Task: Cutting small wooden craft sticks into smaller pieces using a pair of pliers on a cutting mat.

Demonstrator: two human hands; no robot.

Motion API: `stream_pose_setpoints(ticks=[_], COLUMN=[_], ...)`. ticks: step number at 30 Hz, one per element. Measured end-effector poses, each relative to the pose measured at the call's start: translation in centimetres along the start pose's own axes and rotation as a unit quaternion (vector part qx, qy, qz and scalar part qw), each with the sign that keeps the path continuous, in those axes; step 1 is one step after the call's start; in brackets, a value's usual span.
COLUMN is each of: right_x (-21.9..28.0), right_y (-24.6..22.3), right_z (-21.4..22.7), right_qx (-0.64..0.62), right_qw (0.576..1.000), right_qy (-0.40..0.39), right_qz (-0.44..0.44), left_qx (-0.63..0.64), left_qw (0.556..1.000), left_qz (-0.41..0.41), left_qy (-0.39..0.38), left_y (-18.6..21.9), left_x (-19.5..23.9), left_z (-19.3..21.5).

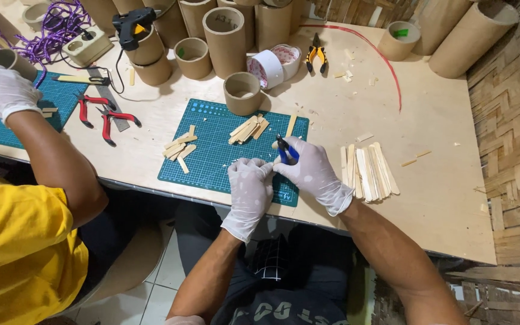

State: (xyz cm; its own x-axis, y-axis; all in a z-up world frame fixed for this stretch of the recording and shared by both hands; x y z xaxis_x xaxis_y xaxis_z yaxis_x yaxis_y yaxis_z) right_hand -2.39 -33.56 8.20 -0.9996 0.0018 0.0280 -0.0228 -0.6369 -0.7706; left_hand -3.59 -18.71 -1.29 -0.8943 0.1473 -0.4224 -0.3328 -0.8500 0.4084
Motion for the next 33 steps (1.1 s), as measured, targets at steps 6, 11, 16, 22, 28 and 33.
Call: stream_pose_setpoints(ticks=[6, 11, 16, 22, 28, 33], right_x=[-0.1, 0.7, 0.6, 0.7, 0.4, -0.2], right_y=[-0.9, -2.2, -3.1, -2.9, -3.1, -2.8], right_z=[2.1, 4.2, 4.6, 4.2, 4.2, 2.4], right_qx=[-0.150, -0.260, -0.317, -0.291, -0.155, 0.004], right_qw=[0.988, 0.962, 0.945, 0.953, 0.983, 0.998], right_qy=[-0.034, -0.057, -0.057, -0.058, -0.083, -0.059], right_qz=[-0.024, -0.062, -0.056, -0.061, -0.048, -0.025], left_qx=[0.096, 0.261, 0.325, 0.301, 0.269, 0.083], left_qw=[0.994, 0.962, 0.942, 0.946, 0.958, 0.996], left_qz=[0.042, 0.072, 0.055, 0.101, 0.086, 0.034], left_qy=[-0.016, -0.031, -0.063, -0.066, -0.047, 0.030], left_y=[0.2, 0.7, 2.8, 4.2, 2.8, 0.4], left_x=[-0.7, -1.3, -1.6, -0.9, -0.4, 0.0], left_z=[1.9, 6.5, 7.2, 5.6, 4.0, 1.7])
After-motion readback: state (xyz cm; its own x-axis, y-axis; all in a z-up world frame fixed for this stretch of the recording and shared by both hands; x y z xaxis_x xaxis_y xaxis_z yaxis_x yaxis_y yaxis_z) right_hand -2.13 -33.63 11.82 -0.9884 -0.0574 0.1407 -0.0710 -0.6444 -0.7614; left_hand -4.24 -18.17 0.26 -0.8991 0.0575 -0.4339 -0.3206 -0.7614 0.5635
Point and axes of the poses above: each hand's wrist, its own x-axis away from the middle knuckle, its own z-axis out of the back of the hand, y = z × x, the point moved 2 cm from there along -x, towards the middle knuckle, and after that the axes turned 1 degree about -z, right-handed, at the moved point
